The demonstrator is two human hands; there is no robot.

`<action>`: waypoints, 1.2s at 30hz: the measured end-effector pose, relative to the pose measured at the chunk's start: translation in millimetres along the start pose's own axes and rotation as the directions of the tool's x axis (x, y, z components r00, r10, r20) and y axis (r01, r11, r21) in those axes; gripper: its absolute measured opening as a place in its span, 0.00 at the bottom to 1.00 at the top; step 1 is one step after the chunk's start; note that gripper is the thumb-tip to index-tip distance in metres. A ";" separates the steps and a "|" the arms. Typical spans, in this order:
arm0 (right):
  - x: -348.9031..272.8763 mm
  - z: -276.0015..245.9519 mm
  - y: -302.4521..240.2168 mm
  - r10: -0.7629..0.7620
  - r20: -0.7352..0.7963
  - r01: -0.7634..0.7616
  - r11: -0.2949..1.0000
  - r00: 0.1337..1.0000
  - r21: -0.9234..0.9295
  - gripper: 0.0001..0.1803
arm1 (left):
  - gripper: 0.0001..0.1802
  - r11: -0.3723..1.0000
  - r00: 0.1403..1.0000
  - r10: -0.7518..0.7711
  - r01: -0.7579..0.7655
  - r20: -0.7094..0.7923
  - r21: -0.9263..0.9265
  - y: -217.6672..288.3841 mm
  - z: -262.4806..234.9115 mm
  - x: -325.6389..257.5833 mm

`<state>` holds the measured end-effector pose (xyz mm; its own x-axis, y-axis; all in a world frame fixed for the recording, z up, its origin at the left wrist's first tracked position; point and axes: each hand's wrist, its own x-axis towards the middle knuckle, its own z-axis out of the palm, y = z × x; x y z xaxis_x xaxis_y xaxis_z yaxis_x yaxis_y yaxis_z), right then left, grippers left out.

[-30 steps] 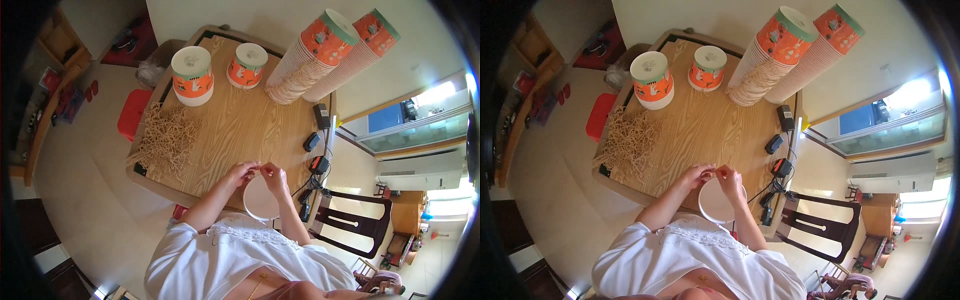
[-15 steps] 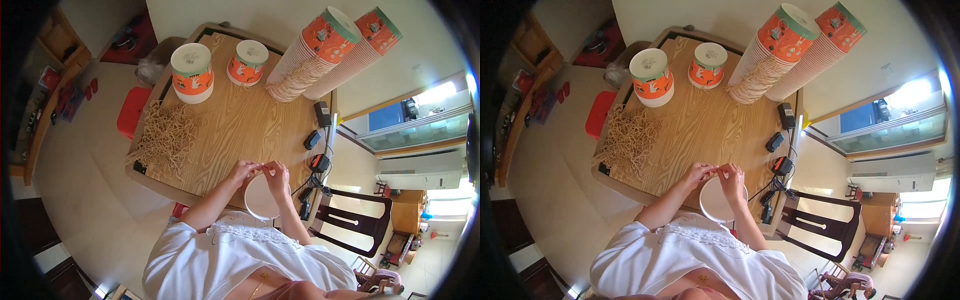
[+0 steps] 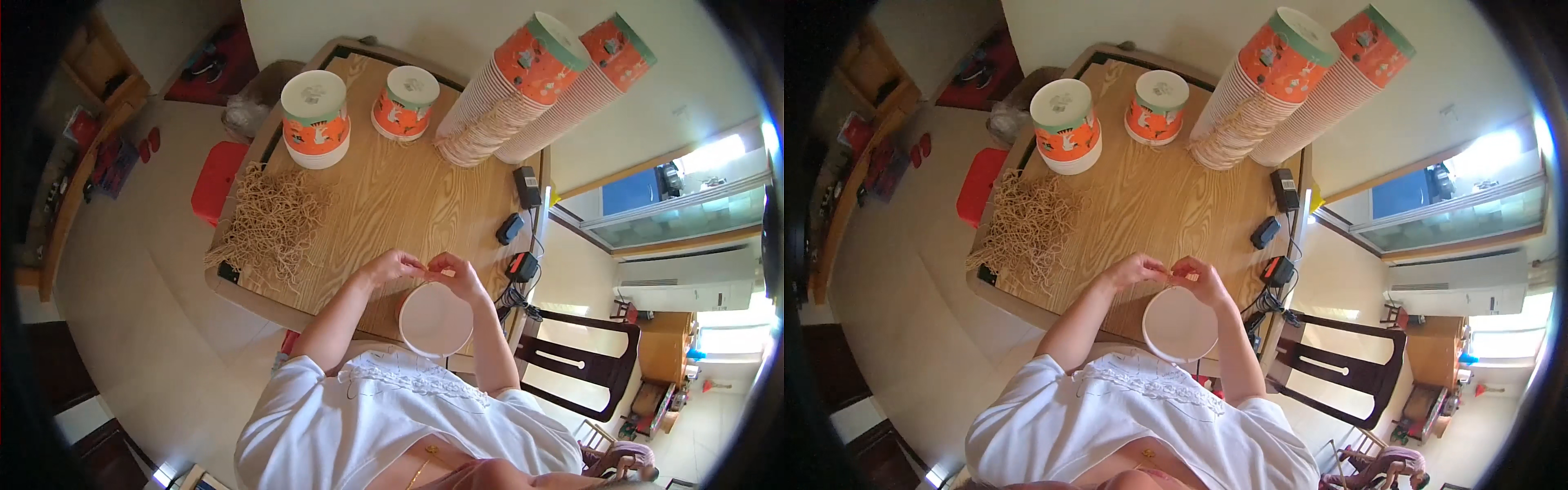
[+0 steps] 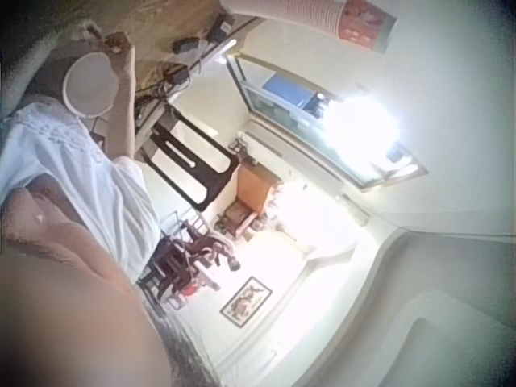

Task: Manually prepare paper cup packaging components using string and raffia.

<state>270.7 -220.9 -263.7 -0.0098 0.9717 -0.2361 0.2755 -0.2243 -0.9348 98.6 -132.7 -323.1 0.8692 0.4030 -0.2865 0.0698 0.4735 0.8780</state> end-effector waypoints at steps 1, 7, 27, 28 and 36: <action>1.4 -2.2 2.2 0.000 0.001 0.000 1.000 1.000 -0.001 0.08 | 0.08 1.000 1.000 -0.011 0.011 0.009 -0.008 1.0 0.3 1.1; 4.6 -5.5 1.3 0.088 0.059 -0.084 0.994 0.994 -0.073 0.07 | 0.09 0.998 1.000 -0.008 0.007 -0.010 -0.064 -5.1 1.1 3.6; 8.0 -1.7 4.9 -0.048 0.022 0.049 0.998 0.999 -0.046 0.04 | 0.09 0.939 0.991 -0.101 0.065 -0.089 -0.337 -10.1 11.1 -5.0; 7.4 -2.1 7.0 -0.047 0.022 0.048 0.998 0.999 -0.046 0.04 | 0.09 0.931 0.992 -0.104 0.070 -0.076 -0.359 -10.8 11.0 -4.9; 4.4 2.1 11.7 -0.051 -0.024 0.050 0.998 0.998 -0.033 0.05 | 0.08 0.888 0.987 -0.157 0.123 -0.042 -0.443 -6.5 14.5 -8.2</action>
<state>271.9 -219.4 -276.3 -0.0010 0.9833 -0.1822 0.3061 -0.1731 -0.9361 98.2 -150.5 -320.8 0.8259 0.3564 -0.4370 -0.0481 0.8167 0.5751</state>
